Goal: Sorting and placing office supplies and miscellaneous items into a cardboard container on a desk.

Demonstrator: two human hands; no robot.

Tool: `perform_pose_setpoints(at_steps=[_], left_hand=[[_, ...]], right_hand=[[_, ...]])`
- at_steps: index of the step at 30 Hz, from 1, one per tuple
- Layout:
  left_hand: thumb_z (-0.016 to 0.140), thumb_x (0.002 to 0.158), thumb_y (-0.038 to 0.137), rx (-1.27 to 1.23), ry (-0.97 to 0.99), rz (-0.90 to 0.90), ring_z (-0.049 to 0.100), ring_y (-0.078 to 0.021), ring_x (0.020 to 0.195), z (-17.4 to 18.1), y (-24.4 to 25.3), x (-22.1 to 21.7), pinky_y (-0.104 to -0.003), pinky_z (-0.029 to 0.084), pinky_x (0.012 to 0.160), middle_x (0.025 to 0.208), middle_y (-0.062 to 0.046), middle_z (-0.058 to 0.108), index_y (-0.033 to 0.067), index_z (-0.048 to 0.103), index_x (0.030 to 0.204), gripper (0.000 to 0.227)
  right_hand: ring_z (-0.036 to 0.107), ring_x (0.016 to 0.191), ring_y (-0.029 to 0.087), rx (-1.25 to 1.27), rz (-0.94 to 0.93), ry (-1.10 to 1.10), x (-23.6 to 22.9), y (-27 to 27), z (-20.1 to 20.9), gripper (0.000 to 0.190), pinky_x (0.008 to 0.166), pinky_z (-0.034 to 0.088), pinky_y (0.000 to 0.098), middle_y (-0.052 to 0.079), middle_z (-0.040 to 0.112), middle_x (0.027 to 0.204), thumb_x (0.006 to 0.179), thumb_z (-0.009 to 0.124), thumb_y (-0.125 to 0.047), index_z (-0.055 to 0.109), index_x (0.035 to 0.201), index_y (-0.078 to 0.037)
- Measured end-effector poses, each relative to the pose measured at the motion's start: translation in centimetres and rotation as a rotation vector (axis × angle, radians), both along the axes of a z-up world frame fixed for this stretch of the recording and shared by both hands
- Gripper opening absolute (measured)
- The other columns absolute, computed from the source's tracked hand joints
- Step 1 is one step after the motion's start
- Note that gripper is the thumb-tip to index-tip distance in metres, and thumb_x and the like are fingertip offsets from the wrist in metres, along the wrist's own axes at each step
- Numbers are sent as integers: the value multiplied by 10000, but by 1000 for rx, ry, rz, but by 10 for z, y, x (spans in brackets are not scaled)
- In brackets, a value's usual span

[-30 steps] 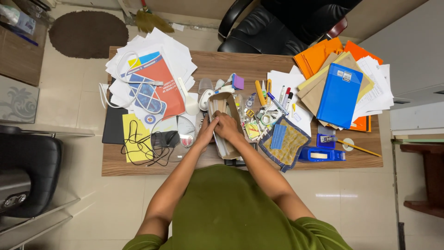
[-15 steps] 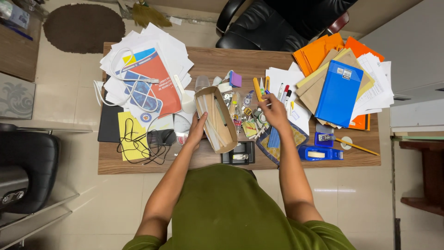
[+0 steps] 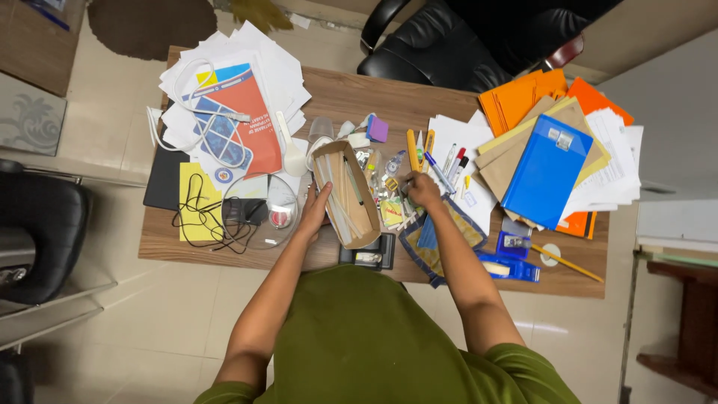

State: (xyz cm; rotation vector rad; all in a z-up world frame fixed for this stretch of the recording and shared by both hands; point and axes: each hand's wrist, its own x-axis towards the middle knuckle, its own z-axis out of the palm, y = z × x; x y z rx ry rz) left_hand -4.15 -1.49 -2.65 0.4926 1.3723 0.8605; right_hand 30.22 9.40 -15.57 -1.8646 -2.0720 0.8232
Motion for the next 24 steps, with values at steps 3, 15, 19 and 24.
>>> perform_pose_setpoints(at_steps=[3, 15, 19, 24], left_hand=[[587, 857, 655, 6, 6, 30, 553, -299, 1304, 0, -2, 12, -449, 534, 952, 1523, -170, 471, 190, 186, 1628, 986], [547, 889, 644, -39, 1, 163, 546, -311, 1290, -10, -16, 32, -520, 520, 963, 1506, -160, 463, 194, 237, 1609, 903], [540, 891, 642, -40, -17, 224, 570, -323, 1270, -10, -24, 35, -523, 534, 956, 1487, -173, 481, 178, 251, 1598, 893], [540, 884, 644, -25, -12, 267, 568, -326, 1271, -15, -33, 40, -530, 530, 956, 1498, -163, 479, 190, 255, 1588, 885]], right_hand=[[668, 1076, 365, -169, -12, -112, -31, -7, 36, 272, 879, 534, 485, 164, 710, 1148, 882, 699, -286, 707, 1121, -156], [680, 1029, 383, -44, 151, -285, -29, 1, 5, 284, 836, 565, 477, 150, 676, 1157, 712, 714, -142, 733, 991, -193], [693, 1041, 380, -179, 167, -363, -35, 23, 2, 201, 869, 564, 484, 148, 685, 1155, 804, 699, -217, 745, 1000, -203], [675, 1028, 454, -31, 130, -242, -44, 45, 8, 456, 835, 550, 537, 252, 633, 1231, 847, 675, -233, 602, 1288, -141]])
